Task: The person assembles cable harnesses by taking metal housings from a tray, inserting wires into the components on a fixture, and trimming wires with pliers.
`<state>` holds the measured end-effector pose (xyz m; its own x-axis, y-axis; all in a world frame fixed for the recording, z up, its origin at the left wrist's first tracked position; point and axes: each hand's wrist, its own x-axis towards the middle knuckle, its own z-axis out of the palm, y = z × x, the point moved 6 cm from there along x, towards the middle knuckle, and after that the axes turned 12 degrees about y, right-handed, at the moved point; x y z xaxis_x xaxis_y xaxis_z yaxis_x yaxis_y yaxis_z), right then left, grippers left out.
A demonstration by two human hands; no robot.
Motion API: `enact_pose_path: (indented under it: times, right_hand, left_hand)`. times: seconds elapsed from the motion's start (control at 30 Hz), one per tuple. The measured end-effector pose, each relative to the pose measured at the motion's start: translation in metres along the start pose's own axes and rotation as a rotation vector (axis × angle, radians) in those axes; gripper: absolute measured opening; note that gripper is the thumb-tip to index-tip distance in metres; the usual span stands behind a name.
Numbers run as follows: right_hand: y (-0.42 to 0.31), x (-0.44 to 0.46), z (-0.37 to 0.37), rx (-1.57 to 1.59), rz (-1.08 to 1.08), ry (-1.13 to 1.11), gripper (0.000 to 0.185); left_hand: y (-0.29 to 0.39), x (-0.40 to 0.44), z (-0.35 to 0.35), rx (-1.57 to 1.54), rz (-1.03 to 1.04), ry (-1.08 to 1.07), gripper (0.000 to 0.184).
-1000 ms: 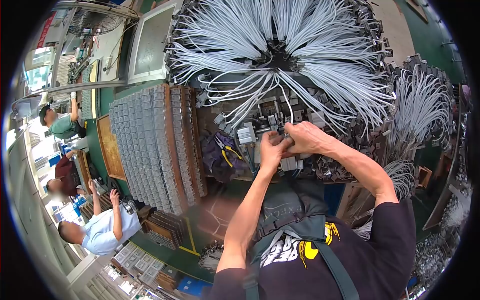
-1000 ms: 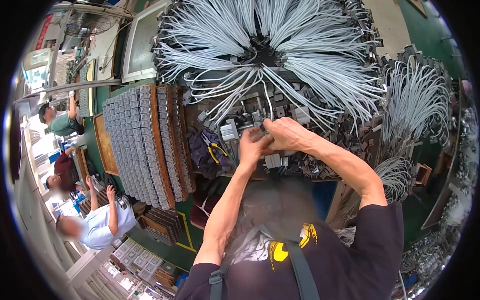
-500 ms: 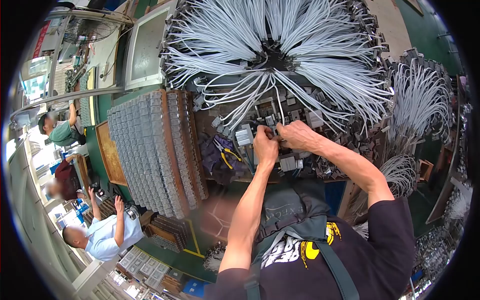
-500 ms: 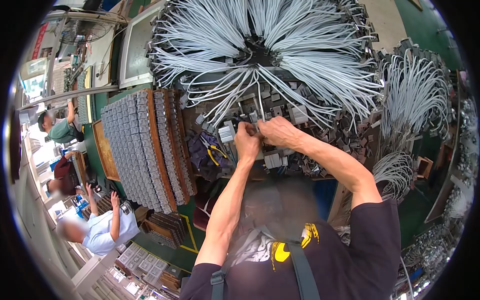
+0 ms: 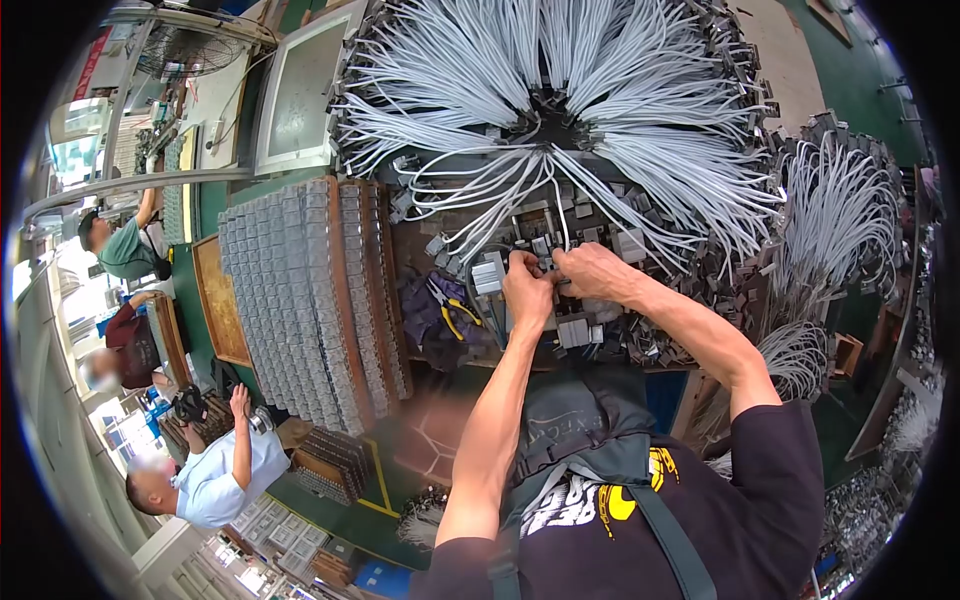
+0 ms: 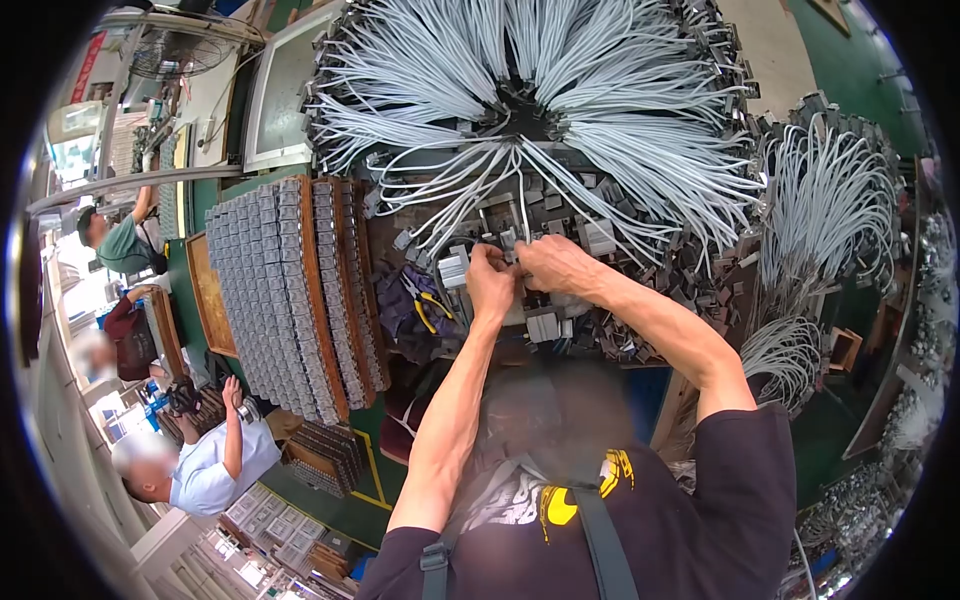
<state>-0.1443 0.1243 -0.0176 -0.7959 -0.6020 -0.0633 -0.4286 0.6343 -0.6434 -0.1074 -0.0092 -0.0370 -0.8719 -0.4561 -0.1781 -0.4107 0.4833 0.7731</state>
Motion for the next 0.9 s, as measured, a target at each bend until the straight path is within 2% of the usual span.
enact_pose_path:
  times: [0.27,0.37,0.67,0.77,0.83,0.87,0.9]
  right_hand:
    - [0.001,0.002,0.001,-0.006,0.001,0.004,0.026]
    - [0.003,0.001,0.006,-0.031,-0.023,0.007,0.034]
    - [0.000,-0.009,0.009,0.001,0.036,-0.016,0.027]
    - [0.004,-0.009,0.010,-0.023,0.066,0.015,0.036]
    - [-0.003,-0.010,-0.006,0.031,0.139,0.035,0.059]
    - [-0.005,-0.011,-0.014,0.028,0.139,0.034,0.059]
    - [-0.008,-0.012,-0.024,0.066,0.130,0.074,0.072]
  left_hand:
    - [-0.002,0.001,0.002,0.009,-0.066,-0.059,0.041]
    - [0.000,0.002,0.001,0.024,-0.067,-0.060,0.040]
    - [-0.023,-0.006,0.010,0.059,-0.088,-0.115,0.044]
    - [-0.010,-0.001,0.010,0.104,-0.002,-0.037,0.044]
    - [-0.007,0.001,0.007,0.083,-0.047,-0.062,0.044]
    - [-0.007,0.002,0.007,0.059,-0.090,-0.082,0.045]
    - [-0.006,0.002,0.008,0.057,-0.090,-0.083,0.045]
